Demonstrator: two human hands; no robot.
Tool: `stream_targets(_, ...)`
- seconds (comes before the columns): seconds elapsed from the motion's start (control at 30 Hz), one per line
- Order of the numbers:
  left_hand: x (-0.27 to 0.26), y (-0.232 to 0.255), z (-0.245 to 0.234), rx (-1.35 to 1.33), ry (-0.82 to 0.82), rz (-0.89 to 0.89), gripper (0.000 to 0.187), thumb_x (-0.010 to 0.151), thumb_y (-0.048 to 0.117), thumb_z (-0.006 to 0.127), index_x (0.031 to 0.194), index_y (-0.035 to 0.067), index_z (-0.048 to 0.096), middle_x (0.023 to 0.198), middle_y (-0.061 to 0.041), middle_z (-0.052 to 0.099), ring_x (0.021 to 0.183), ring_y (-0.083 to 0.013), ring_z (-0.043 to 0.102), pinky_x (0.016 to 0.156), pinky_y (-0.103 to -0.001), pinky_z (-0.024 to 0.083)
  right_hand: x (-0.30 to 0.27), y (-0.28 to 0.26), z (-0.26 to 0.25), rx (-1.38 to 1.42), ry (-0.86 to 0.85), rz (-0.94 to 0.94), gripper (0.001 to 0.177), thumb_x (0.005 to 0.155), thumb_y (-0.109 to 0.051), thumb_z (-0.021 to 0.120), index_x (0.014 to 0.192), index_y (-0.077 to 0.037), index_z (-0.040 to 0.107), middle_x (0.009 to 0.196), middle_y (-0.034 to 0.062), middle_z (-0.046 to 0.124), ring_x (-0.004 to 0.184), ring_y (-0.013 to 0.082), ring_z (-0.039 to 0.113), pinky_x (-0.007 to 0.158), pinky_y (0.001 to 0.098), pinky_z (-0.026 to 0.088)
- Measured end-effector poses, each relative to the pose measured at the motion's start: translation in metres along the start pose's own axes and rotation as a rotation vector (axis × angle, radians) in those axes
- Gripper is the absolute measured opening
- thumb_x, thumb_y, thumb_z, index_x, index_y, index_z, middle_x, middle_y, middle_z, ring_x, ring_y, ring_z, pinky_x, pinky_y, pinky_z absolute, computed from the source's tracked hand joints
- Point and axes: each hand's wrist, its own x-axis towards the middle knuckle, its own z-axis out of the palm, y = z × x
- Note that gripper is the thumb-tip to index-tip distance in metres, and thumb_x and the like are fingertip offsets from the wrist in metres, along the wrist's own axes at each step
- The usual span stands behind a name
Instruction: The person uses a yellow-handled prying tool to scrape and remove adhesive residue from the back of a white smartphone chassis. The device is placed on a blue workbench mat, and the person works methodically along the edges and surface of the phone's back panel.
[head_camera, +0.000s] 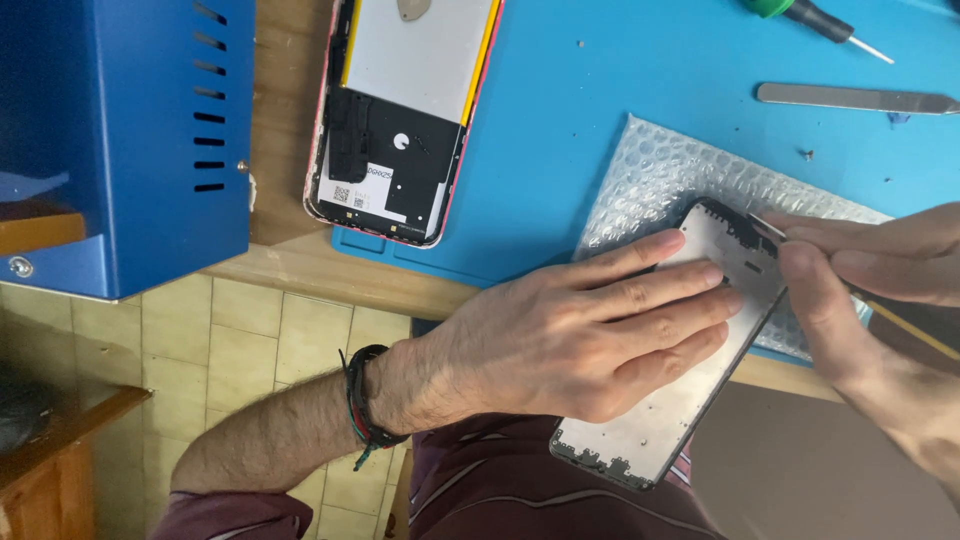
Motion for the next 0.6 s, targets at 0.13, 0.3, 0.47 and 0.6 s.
stream_targets(0.13, -0.001, 0.000, 0.001, 0.033, -0.022, 0.006, 0.019, 0.116, -0.001, 0.071, 0.133, -0.004, 0.077, 0.141, -0.017, 0.072, 0.137, -0.0318, 0.067, 0.129, -0.047, 0.047, 0.001, 0.024, 0.013, 0.105, -0.181, 0.296, 0.038, 0.103, -0.025, 0.060, 0.128, 0.000, 0.074, 0.143, 0.0147, 0.070, 0.134, 0.0219, 0.065, 0.117, 0.0328, 0.048)
stream_targets(0.3, 0.001, 0.000, -0.001, 0.041, -0.026, -0.001, 0.019, 0.115, 0.001, 0.072, 0.134, -0.004, 0.076, 0.141, -0.017, 0.073, 0.137, -0.0311, 0.067, 0.128, -0.046, 0.047, 0.010, 0.003, 0.007, 0.132, -0.062, -0.093, 0.012, 0.107, 0.007, 0.068, 0.105, 0.015, 0.076, 0.121, 0.0301, 0.076, 0.111, 0.0357, 0.078, 0.100, 0.0394, 0.064)
stream_targets(0.47, 0.001, 0.000, -0.001, 0.029, -0.004, 0.014, 0.018, 0.114, -0.004, 0.067, 0.129, -0.003, 0.077, 0.138, -0.017, 0.072, 0.133, -0.0321, 0.069, 0.125, -0.048, 0.053, -0.033, 0.038, 0.011, 0.031, 0.161, 0.135, 0.027, 0.134, -0.007, 0.072, 0.117, 0.014, 0.073, 0.127, 0.0246, 0.074, 0.122, 0.0323, 0.073, 0.117, 0.0413, 0.057)
stream_targets(0.6, 0.003, -0.001, -0.005, 0.009, -0.020, 0.016, 0.017, 0.115, -0.004, 0.067, 0.130, -0.004, 0.076, 0.138, -0.017, 0.072, 0.133, -0.0324, 0.068, 0.125, -0.048, 0.053, -0.014, 0.074, 0.013, 0.296, -0.255, 0.434, 0.061, 0.106, -0.029, 0.039, 0.160, -0.001, 0.041, 0.171, 0.0092, 0.040, 0.158, 0.0181, 0.034, 0.131, 0.0376, 0.025)
